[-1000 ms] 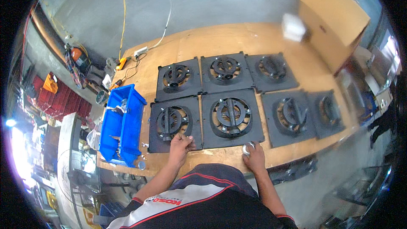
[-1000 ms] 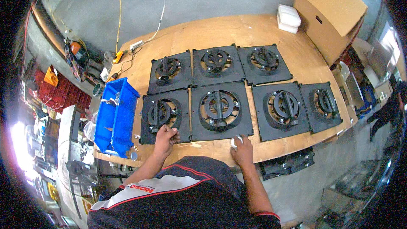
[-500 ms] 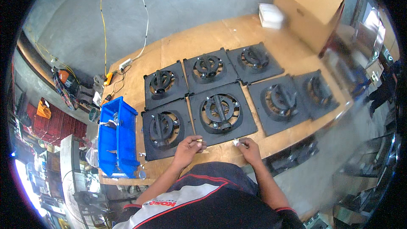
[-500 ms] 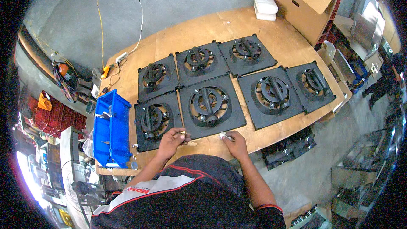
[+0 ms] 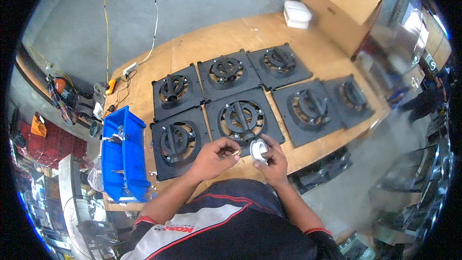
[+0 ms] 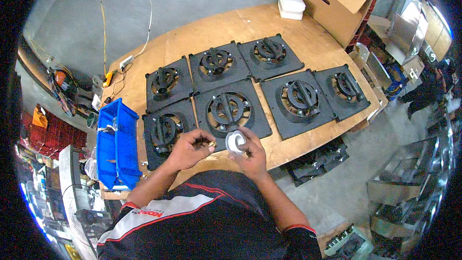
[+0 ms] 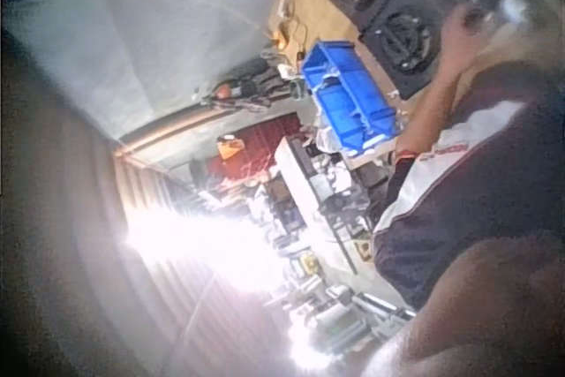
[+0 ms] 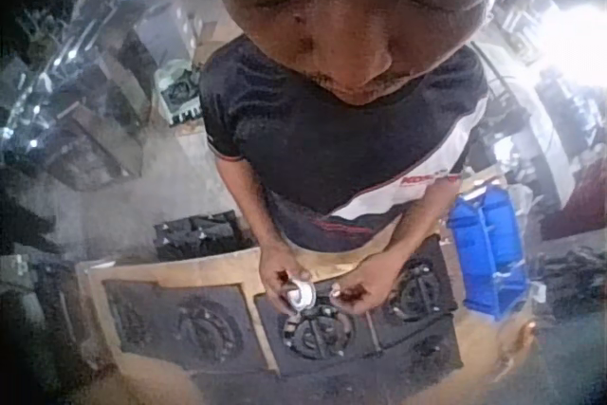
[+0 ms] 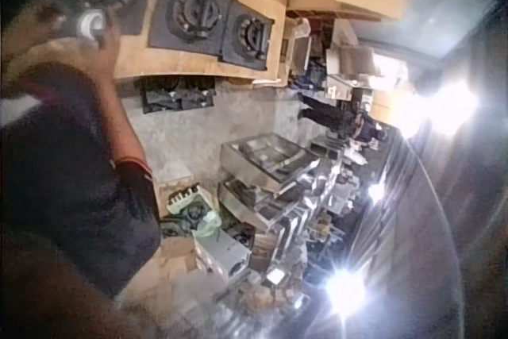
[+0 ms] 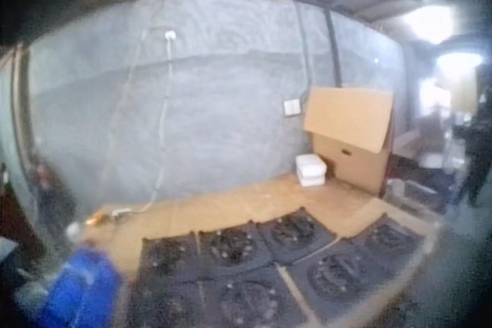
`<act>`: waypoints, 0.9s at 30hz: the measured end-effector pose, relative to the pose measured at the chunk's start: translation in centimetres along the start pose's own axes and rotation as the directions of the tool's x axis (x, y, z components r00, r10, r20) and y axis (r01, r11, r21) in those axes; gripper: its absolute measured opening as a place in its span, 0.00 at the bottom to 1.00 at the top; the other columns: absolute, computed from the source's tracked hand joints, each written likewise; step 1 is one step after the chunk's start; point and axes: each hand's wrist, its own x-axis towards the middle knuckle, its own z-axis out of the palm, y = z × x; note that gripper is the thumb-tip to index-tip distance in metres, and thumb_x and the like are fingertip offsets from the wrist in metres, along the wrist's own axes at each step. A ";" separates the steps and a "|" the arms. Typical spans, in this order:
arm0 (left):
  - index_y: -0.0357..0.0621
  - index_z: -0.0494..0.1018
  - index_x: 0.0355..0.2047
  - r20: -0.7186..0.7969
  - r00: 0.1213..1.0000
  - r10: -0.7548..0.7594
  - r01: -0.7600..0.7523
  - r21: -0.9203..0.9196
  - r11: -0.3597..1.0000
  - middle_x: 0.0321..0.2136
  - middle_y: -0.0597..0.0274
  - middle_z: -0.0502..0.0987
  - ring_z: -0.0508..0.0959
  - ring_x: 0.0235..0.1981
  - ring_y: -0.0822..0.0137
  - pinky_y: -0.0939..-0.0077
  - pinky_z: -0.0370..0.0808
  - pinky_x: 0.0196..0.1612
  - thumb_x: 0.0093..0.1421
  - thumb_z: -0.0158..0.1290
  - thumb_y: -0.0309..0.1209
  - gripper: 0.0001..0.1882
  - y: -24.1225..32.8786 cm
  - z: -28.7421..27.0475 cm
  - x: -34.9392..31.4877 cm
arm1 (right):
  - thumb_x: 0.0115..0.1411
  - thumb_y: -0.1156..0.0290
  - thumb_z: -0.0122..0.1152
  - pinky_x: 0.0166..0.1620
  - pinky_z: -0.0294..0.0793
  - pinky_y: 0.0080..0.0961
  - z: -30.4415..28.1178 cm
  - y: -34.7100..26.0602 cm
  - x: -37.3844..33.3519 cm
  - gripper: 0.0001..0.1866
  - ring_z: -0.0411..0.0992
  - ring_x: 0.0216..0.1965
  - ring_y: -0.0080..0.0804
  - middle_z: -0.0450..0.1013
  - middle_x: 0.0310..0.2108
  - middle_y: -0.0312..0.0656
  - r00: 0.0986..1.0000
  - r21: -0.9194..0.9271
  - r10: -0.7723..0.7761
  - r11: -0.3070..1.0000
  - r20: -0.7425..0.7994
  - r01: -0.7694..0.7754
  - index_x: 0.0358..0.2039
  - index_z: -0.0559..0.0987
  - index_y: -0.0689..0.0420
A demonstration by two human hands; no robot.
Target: The person assembles multiple square fan units on a wooden workbench. They place small white circular components onto the fan frames, retrieve additional parts from a blue bin, and arrange the completed units in rows.
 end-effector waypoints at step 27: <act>0.41 0.80 0.40 0.227 0.952 0.204 -0.228 0.084 0.970 0.35 0.56 0.83 0.82 0.37 0.62 0.69 0.77 0.43 0.52 0.65 0.33 0.16 2.2 -3.2 1.6 | 0.46 0.65 0.78 0.52 0.75 0.38 1.4 -3.7 2.0 0.17 0.74 0.51 0.53 0.68 0.54 0.60 0.966 -0.422 -0.209 0.870 0.153 0.255 0.26 0.78 0.60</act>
